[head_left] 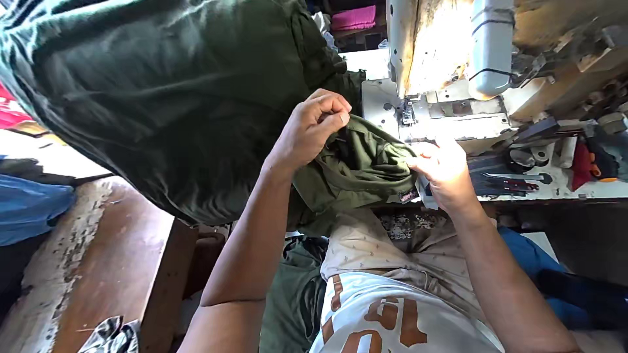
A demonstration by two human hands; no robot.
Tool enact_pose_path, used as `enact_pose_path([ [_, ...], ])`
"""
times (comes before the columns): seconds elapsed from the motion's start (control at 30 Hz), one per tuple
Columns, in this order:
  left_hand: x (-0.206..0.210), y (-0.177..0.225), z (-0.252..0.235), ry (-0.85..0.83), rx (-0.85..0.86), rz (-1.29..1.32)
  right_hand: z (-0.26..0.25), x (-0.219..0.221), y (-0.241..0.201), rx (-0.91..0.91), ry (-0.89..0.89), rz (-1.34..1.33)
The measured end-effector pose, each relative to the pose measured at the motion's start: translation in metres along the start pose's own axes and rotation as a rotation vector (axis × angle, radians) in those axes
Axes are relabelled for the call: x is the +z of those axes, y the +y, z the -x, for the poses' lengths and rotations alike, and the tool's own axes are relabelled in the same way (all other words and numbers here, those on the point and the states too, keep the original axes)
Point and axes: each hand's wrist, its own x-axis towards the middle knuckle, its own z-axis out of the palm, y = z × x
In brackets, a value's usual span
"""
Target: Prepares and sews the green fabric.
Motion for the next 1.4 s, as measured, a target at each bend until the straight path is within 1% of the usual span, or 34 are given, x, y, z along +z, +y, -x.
enact_pose_path([
  [0.07,0.005,0.003,0.000,0.049,-0.059,0.105,-0.001,0.000,0.000,0.010,-0.013,0.023],
  [0.13,0.011,0.004,0.000,0.065,-0.097,0.121,0.000,0.001,0.002,0.033,0.006,0.029],
  [0.23,0.014,0.001,-0.002,0.079,-0.101,0.087,0.003,-0.001,0.006,0.054,-0.001,0.013],
  [0.37,0.018,-0.003,-0.005,0.079,-0.087,0.118,0.008,-0.004,0.010,0.078,-0.006,-0.018],
  [0.47,0.019,0.001,-0.008,0.066,-0.078,0.109,0.010,-0.005,0.014,0.064,0.004,-0.019],
  [0.53,0.020,0.005,-0.010,0.053,-0.041,0.075,0.011,-0.002,0.013,0.037,0.004,0.052],
  [0.6,0.022,0.010,-0.012,0.035,-0.010,0.052,0.011,0.002,0.010,0.002,-0.010,0.188],
  [0.67,0.023,0.016,-0.016,-0.010,-0.004,0.036,0.011,0.003,0.008,-0.023,-0.025,0.280],
  [0.77,0.017,0.018,-0.018,-0.114,-0.041,-0.073,0.011,0.000,0.008,-0.026,0.048,0.344],
  [0.83,0.012,0.017,-0.014,-0.137,-0.078,-0.204,0.012,-0.004,0.008,-0.041,0.101,0.352],
  [0.87,0.011,0.017,-0.011,-0.135,-0.087,-0.229,0.012,-0.007,0.007,-0.049,0.110,0.351],
  [0.9,0.013,0.017,-0.008,-0.129,-0.088,-0.204,0.013,-0.009,0.007,-0.056,0.110,0.351],
  [0.93,0.015,0.018,-0.004,-0.118,-0.080,-0.124,0.014,-0.009,0.006,-0.063,0.107,0.355],
  [1.03,0.030,0.024,0.005,-0.045,-0.088,0.238,0.016,-0.007,0.002,-0.056,0.051,0.393],
  [1.1,0.038,0.029,0.006,0.018,-0.116,0.329,0.017,-0.005,0.001,-0.051,0.006,0.402],
  [1.13,0.040,0.030,0.006,0.049,-0.119,0.328,0.018,-0.003,-0.001,-0.044,-0.006,0.399],
  [1.23,0.038,0.033,0.003,0.113,-0.104,0.208,0.024,-0.002,-0.007,-0.013,-0.021,0.379],
  [1.33,0.035,0.038,-0.001,0.107,-0.115,0.035,0.032,0.000,-0.011,0.075,-0.014,0.381],
  [1.4,0.033,0.041,-0.006,0.090,-0.112,-0.068,0.035,0.001,-0.011,0.101,-0.002,0.359],
])
